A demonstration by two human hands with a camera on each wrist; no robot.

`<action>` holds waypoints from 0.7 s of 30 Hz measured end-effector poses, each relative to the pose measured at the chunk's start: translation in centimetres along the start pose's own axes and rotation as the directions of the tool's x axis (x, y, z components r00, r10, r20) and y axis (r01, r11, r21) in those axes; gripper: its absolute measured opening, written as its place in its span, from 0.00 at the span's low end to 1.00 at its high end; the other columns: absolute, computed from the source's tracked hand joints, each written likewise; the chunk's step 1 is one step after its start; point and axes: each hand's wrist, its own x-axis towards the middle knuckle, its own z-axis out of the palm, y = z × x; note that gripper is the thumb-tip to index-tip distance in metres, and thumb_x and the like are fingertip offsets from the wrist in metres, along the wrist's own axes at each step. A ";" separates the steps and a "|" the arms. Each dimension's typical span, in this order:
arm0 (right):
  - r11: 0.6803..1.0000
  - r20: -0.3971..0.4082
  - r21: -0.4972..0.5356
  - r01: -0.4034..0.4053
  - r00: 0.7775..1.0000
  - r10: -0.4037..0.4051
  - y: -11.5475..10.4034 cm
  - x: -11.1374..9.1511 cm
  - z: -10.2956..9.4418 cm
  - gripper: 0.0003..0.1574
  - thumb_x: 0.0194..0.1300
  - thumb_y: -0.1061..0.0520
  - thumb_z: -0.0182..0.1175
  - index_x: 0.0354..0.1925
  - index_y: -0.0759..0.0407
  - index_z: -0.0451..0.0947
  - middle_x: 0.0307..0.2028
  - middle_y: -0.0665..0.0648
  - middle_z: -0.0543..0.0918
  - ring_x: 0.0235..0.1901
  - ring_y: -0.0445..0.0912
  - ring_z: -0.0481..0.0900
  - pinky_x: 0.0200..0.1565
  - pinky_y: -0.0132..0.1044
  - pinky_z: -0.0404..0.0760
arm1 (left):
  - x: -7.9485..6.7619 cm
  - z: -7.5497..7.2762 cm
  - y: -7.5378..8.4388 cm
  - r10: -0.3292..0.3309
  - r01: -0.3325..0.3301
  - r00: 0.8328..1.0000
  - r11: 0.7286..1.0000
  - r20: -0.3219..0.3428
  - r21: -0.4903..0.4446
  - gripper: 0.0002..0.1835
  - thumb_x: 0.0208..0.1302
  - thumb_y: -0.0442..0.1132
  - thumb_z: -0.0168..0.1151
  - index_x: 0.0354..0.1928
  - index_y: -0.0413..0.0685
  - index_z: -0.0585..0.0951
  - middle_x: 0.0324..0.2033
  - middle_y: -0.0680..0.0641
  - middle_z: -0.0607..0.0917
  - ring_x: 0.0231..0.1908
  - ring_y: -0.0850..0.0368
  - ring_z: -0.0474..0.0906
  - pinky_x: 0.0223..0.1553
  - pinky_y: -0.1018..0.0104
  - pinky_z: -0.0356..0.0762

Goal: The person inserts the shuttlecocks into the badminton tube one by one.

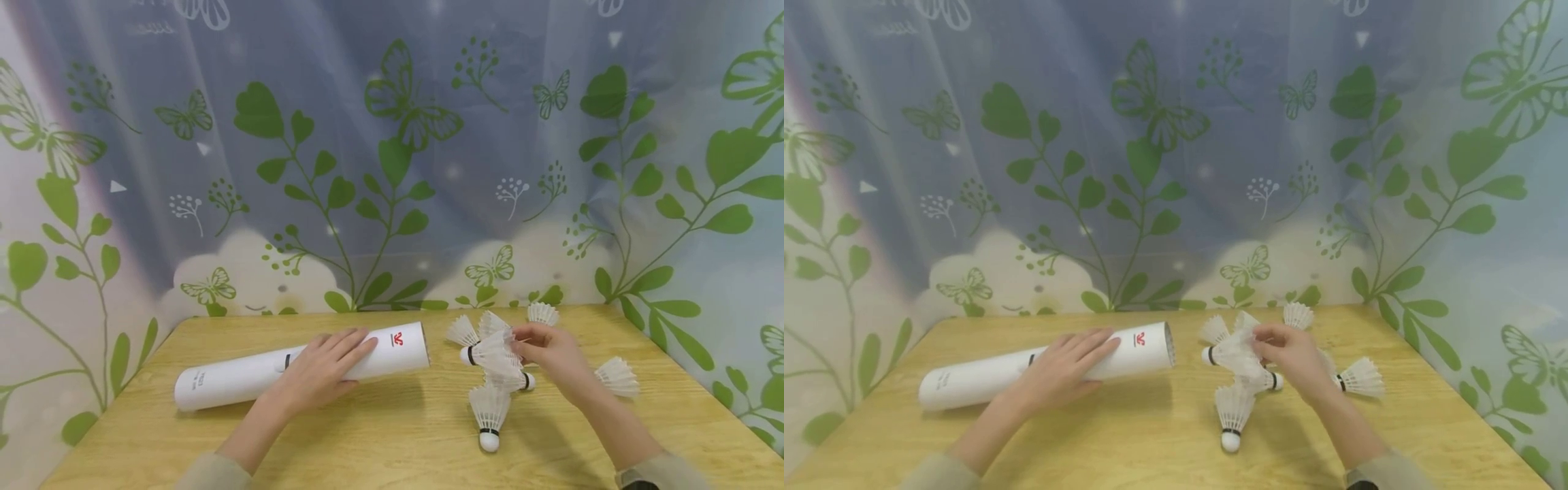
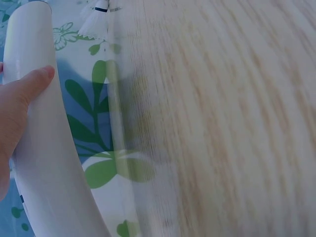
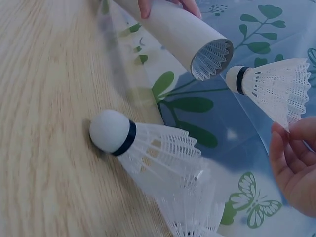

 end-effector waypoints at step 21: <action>0.979 0.057 0.204 -0.025 0.998 0.014 -1.0 3.1 5.7 0.17 0.63 0.66 0.56 0.50 0.75 0.72 0.35 0.53 0.81 0.30 0.40 0.76 0.34 0.35 0.79 | 0.1 -0.3 -0.2 0.005 -0.005 1.000 1.000 0.011 0.013 0.47 0.42 0.50 0.76 0.65 0.44 0.66 0.60 0.44 0.73 0.56 0.49 0.72 0.46 0.55 0.77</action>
